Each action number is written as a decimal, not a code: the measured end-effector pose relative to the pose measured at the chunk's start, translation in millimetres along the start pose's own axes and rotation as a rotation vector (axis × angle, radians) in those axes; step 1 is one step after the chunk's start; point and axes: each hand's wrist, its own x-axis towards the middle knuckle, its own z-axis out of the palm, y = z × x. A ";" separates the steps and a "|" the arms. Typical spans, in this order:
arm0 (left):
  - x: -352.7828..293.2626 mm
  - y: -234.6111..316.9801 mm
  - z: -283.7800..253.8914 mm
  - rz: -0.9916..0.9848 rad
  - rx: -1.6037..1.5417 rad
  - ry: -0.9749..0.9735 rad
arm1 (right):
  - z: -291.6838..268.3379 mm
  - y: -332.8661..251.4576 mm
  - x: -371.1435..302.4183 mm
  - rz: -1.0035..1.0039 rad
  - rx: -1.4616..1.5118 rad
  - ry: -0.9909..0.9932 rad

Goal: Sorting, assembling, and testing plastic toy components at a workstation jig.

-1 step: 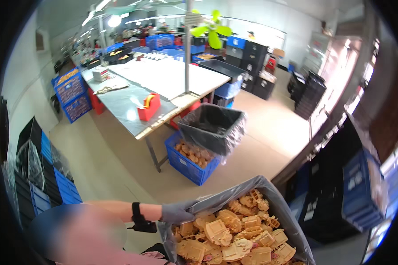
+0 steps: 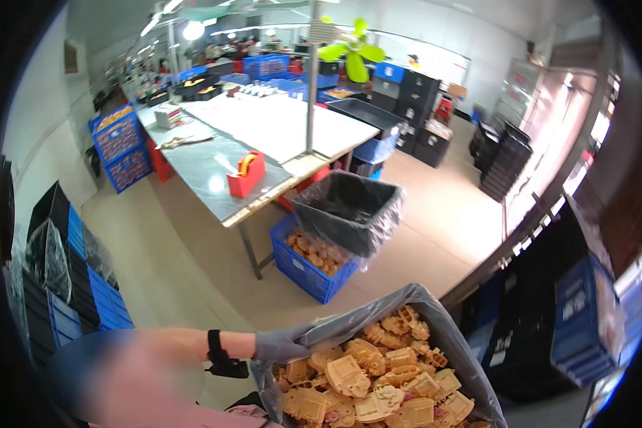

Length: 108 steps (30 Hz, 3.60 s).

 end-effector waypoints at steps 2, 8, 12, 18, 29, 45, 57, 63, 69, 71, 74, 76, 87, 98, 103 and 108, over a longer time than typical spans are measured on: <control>-0.4 -30.2 -29.2 0.072 -0.065 0.137 | 12.6 -44.1 41.2 -0.114 -0.044 -0.072; -28.8 -48.4 -110.0 0.140 -0.236 0.405 | 70.0 -143.0 136.1 -0.354 -0.144 -0.219; -36.8 -22.0 -123.3 0.172 -0.415 0.599 | 99.9 -176.4 196.5 -0.265 0.134 -0.280; 14.6 -6.6 -129.6 0.160 -0.412 0.885 | 175.0 -251.9 355.7 -0.017 0.723 -0.455; 81.4 50.7 -110.0 0.133 -0.688 1.230 | 257.6 -383.6 532.0 -0.143 0.676 -0.688; 108.8 21.6 -137.7 0.357 -0.721 1.163 | 257.1 -381.2 523.6 -0.183 0.707 -0.612; 110.3 31.3 -154.5 0.349 -0.707 1.152 | 265.2 -386.0 520.3 -0.183 0.714 -0.561; 116.5 15.8 -149.2 0.366 -0.657 1.221 | 278.5 -383.8 526.6 -0.222 0.800 -0.617; 142.2 15.8 -114.2 0.440 -0.765 1.333 | 300.4 -416.8 562.1 -0.315 0.791 -0.771; 149.9 14.2 -97.4 0.149 -0.723 1.439 | 315.7 -441.2 575.7 -0.404 0.711 -0.821; 161.5 23.2 -79.6 0.257 -0.832 1.533 | 333.8 -473.0 598.4 -0.435 0.705 -0.911; 165.2 34.6 -64.4 0.332 -0.870 1.633 | 346.9 -498.2 590.0 -0.485 0.698 -1.009; 173.0 65.3 -34.8 0.189 -0.990 1.756 | 365.2 -543.1 587.3 -0.570 0.711 -1.196; 226.0 63.4 21.1 0.392 -0.996 1.945 | 400.9 -550.6 601.6 -0.694 0.637 -1.233; 274.3 61.0 30.0 0.398 -1.018 2.094 | 443.0 -567.3 616.9 -0.746 0.642 -1.310; 316.6 54.9 36.7 0.354 -1.009 2.187 | 491.0 -578.1 616.7 -0.785 0.647 -1.416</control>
